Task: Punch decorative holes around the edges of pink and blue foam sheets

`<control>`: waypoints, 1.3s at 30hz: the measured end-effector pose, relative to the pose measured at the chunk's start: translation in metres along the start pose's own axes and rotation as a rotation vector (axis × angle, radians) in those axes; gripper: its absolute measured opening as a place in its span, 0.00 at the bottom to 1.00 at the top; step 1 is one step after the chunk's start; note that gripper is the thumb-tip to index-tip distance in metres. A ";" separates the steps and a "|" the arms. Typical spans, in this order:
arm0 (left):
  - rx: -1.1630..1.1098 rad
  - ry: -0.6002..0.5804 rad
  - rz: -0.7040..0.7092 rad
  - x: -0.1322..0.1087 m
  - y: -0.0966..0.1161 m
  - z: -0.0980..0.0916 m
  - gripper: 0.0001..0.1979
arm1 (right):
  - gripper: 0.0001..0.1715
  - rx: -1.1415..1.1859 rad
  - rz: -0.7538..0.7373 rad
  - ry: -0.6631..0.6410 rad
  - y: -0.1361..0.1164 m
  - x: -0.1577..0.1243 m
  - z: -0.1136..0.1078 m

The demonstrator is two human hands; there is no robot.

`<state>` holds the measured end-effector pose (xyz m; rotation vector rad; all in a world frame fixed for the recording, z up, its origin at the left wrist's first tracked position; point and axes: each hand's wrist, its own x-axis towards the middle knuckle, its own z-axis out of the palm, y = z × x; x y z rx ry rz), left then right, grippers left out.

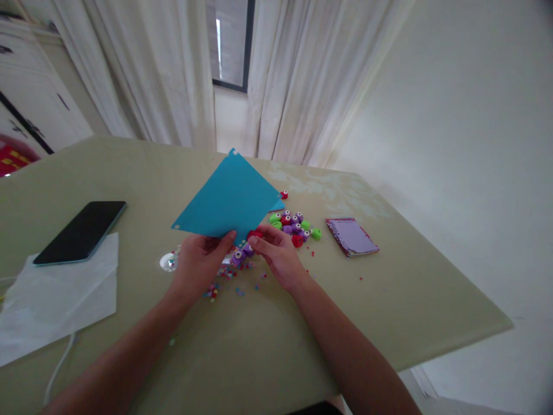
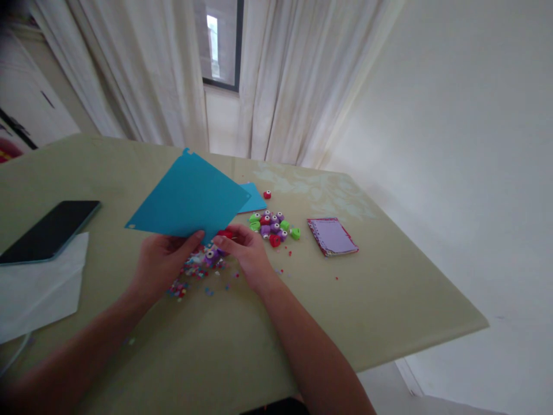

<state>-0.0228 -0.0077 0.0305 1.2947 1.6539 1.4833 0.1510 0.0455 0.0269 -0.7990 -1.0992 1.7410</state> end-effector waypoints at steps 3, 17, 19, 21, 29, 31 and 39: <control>-0.024 -0.041 0.040 -0.001 0.001 0.002 0.16 | 0.24 -0.006 0.009 0.017 0.000 0.000 0.000; -0.104 -0.084 -0.026 -0.002 0.004 0.005 0.15 | 0.24 -0.052 0.074 -0.019 -0.002 -0.004 0.001; -0.089 -0.102 -0.023 -0.002 0.004 0.005 0.16 | 0.25 -0.070 0.068 -0.022 -0.002 -0.004 0.001; -0.081 -0.110 -0.021 -0.002 0.003 0.005 0.17 | 0.25 -0.082 0.063 -0.027 -0.001 -0.004 0.001; -0.096 -0.115 -0.034 -0.002 -0.002 0.006 0.18 | 0.27 -0.170 0.020 -0.052 -0.002 -0.002 0.001; -0.078 -0.112 -0.024 -0.002 -0.003 0.007 0.18 | 0.28 -0.168 0.023 -0.062 -0.002 -0.002 0.002; -0.060 -0.097 -0.001 -0.005 0.001 0.008 0.17 | 0.26 -0.128 -0.023 0.010 0.004 -0.005 0.009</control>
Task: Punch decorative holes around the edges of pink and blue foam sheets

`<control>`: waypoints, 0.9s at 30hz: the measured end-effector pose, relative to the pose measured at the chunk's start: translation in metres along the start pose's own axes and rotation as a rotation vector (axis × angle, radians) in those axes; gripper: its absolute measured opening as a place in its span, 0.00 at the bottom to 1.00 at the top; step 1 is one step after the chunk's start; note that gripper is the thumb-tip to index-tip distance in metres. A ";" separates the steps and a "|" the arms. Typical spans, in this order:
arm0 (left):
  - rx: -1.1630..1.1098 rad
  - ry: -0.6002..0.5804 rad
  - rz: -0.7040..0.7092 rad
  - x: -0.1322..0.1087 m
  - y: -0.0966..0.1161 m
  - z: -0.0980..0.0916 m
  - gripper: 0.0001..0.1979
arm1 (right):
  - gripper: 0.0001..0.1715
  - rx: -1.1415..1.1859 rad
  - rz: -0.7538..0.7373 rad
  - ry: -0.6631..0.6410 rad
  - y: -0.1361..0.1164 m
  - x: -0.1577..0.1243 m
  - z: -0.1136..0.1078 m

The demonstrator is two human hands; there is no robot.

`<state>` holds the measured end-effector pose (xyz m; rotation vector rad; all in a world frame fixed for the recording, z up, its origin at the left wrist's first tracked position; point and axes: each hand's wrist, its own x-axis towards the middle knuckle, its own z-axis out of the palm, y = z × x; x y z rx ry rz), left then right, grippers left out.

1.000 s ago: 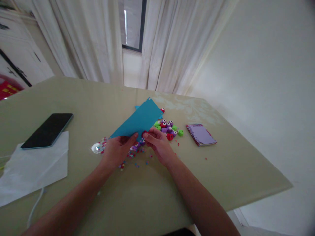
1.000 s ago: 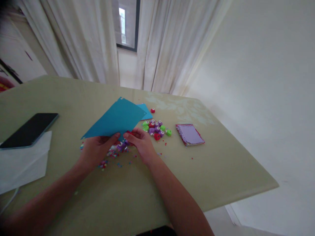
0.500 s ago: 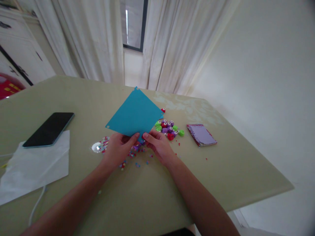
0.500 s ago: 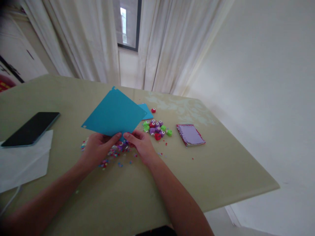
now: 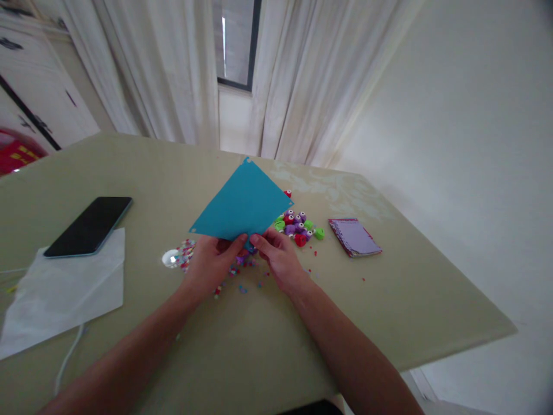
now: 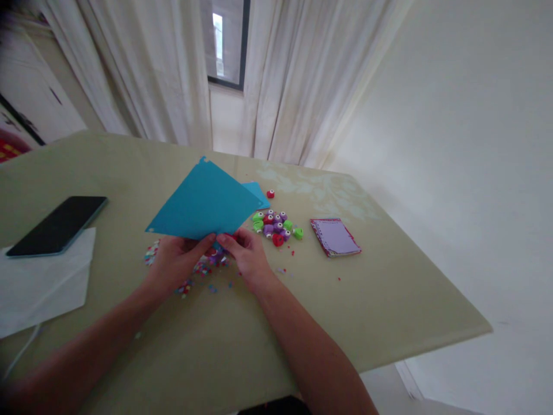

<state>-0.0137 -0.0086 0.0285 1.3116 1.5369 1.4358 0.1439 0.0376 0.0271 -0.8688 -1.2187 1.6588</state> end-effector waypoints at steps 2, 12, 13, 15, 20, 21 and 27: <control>-0.011 0.000 -0.006 0.001 0.003 0.000 0.17 | 0.27 0.011 0.015 0.007 0.003 0.001 0.000; -0.056 0.120 -0.115 0.005 -0.002 -0.010 0.20 | 0.25 0.003 -0.032 0.020 -0.003 0.008 -0.014; -0.057 0.129 -0.110 0.005 -0.001 -0.010 0.20 | 0.24 0.001 -0.045 0.042 -0.003 0.009 -0.015; -0.063 0.133 -0.101 0.004 0.002 -0.011 0.19 | 0.24 0.002 -0.073 0.113 -0.002 0.013 -0.020; -0.087 0.130 -0.098 0.002 0.012 -0.010 0.18 | 0.19 -0.275 -0.203 0.232 -0.001 0.022 -0.039; -0.087 0.135 -0.098 0.002 0.013 -0.009 0.18 | 0.17 -0.401 -0.222 0.216 -0.002 0.022 -0.043; -0.044 0.156 -0.084 0.003 0.012 -0.010 0.20 | 0.26 -0.936 -0.291 0.030 0.000 0.013 -0.047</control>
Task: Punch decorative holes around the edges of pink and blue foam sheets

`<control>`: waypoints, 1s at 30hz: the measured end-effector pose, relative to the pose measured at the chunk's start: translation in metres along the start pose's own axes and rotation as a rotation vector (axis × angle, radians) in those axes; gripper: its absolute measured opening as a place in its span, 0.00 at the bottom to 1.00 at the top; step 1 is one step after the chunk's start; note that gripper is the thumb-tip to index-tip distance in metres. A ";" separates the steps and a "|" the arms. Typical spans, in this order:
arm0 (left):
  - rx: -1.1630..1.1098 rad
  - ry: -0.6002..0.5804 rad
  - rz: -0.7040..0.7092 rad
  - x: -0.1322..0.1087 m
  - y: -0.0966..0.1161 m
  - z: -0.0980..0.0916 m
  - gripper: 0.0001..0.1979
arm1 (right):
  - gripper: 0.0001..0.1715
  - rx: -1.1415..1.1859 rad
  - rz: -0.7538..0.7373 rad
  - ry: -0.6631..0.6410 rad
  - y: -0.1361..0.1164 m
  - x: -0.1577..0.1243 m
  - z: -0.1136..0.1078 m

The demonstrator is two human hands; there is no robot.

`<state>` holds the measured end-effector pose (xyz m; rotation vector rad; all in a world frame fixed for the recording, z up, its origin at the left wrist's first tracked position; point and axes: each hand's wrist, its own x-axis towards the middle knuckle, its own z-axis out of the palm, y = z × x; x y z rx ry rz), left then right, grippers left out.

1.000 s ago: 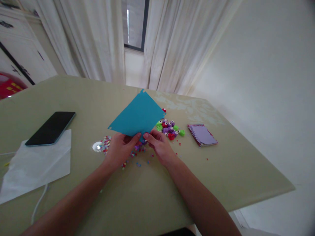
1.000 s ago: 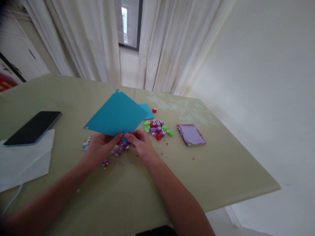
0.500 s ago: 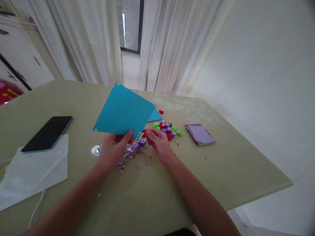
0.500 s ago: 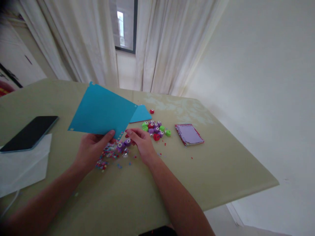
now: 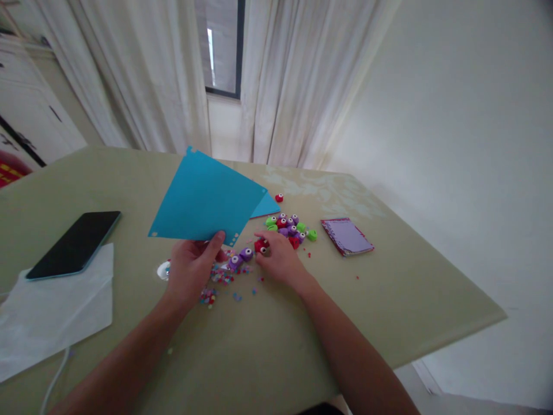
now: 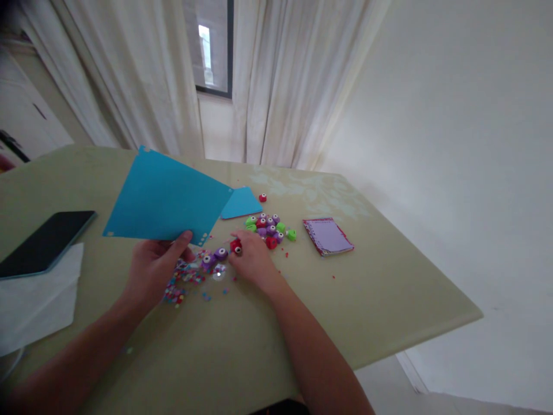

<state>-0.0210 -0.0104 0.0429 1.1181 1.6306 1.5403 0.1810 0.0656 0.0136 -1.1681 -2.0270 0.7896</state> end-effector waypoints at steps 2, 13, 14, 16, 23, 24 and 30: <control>0.004 -0.002 -0.015 0.001 -0.002 0.000 0.20 | 0.24 -0.116 -0.033 -0.064 -0.004 -0.004 0.004; -0.031 0.022 -0.052 0.006 -0.013 0.000 0.19 | 0.23 -0.122 -0.071 -0.098 -0.008 -0.003 0.003; -0.043 0.025 -0.056 0.006 -0.012 0.000 0.19 | 0.22 -0.227 -0.096 -0.023 -0.005 -0.001 -0.001; -0.069 0.030 -0.061 0.005 -0.011 0.001 0.19 | 0.24 -0.471 -0.121 0.088 0.000 0.003 -0.010; -0.121 0.024 -0.060 0.003 -0.006 0.003 0.20 | 0.22 -0.810 -0.026 0.053 0.012 0.004 -0.015; -0.114 0.020 -0.059 0.003 -0.006 0.003 0.20 | 0.21 -0.808 -0.026 0.051 0.011 0.004 -0.014; -0.076 0.014 -0.067 0.003 -0.005 0.001 0.19 | 0.14 -0.678 -0.016 0.133 0.006 0.005 -0.014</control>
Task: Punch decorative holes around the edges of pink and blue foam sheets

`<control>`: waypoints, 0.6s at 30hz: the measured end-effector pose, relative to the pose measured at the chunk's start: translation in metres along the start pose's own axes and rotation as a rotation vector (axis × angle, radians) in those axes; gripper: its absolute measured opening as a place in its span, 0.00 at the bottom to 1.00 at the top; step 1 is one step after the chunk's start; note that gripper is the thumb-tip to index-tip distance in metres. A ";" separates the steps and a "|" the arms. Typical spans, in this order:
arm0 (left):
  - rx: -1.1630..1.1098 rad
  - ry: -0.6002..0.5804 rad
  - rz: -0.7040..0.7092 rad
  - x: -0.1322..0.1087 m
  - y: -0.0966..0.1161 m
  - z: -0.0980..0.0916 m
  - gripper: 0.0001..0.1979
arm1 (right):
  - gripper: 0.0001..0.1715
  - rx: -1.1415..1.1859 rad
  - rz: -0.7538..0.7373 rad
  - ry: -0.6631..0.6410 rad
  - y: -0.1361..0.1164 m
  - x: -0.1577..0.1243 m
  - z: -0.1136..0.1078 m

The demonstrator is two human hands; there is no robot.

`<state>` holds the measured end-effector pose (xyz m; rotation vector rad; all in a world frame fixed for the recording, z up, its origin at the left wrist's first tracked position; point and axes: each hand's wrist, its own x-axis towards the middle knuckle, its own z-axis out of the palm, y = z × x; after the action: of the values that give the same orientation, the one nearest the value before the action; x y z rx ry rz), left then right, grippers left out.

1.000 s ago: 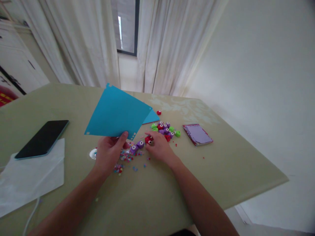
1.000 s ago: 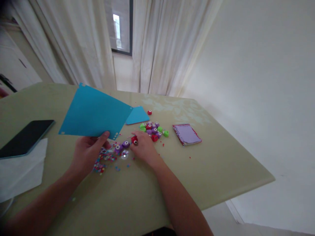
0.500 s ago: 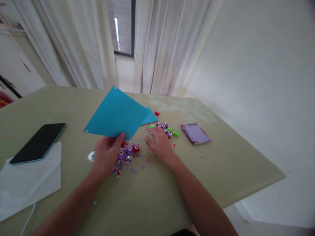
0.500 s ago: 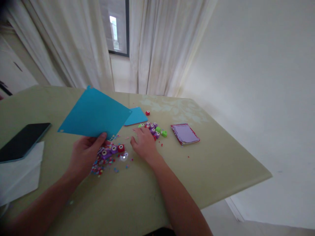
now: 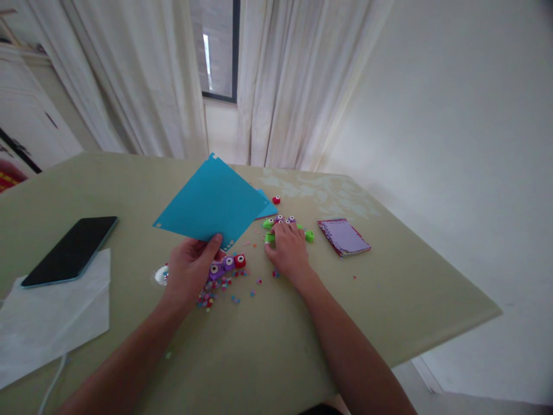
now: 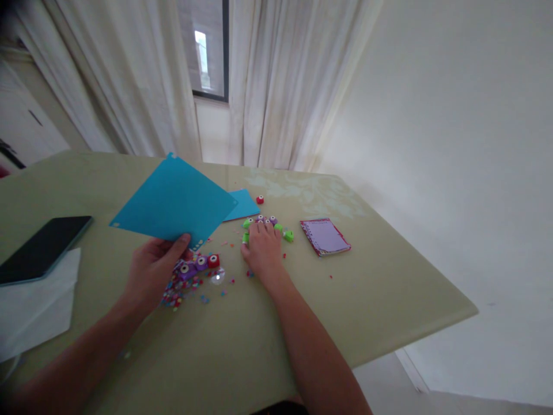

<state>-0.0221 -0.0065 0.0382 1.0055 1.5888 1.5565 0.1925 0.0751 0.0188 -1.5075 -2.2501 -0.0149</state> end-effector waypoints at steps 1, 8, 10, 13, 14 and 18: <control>0.002 0.000 -0.001 0.000 0.000 0.000 0.19 | 0.15 0.100 0.025 0.008 -0.001 0.001 0.000; 0.022 0.004 0.040 0.002 -0.006 0.001 0.19 | 0.21 1.252 0.112 -0.282 -0.023 -0.001 -0.008; 0.046 -0.010 0.048 0.001 -0.007 0.001 0.20 | 0.20 1.336 0.114 -0.323 -0.029 -0.003 -0.011; 0.063 -0.034 0.057 0.000 -0.007 0.002 0.21 | 0.19 1.388 0.166 -0.329 -0.033 -0.006 -0.013; 0.058 -0.041 0.060 -0.001 -0.006 0.002 0.21 | 0.18 1.398 0.167 -0.341 -0.034 -0.007 -0.013; 0.036 -0.078 0.067 -0.003 -0.003 0.004 0.20 | 0.18 1.441 0.134 -0.360 -0.035 -0.007 -0.012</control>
<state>-0.0176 -0.0068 0.0346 1.1357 1.5490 1.5188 0.1680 0.0520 0.0350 -0.7875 -1.5349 1.6078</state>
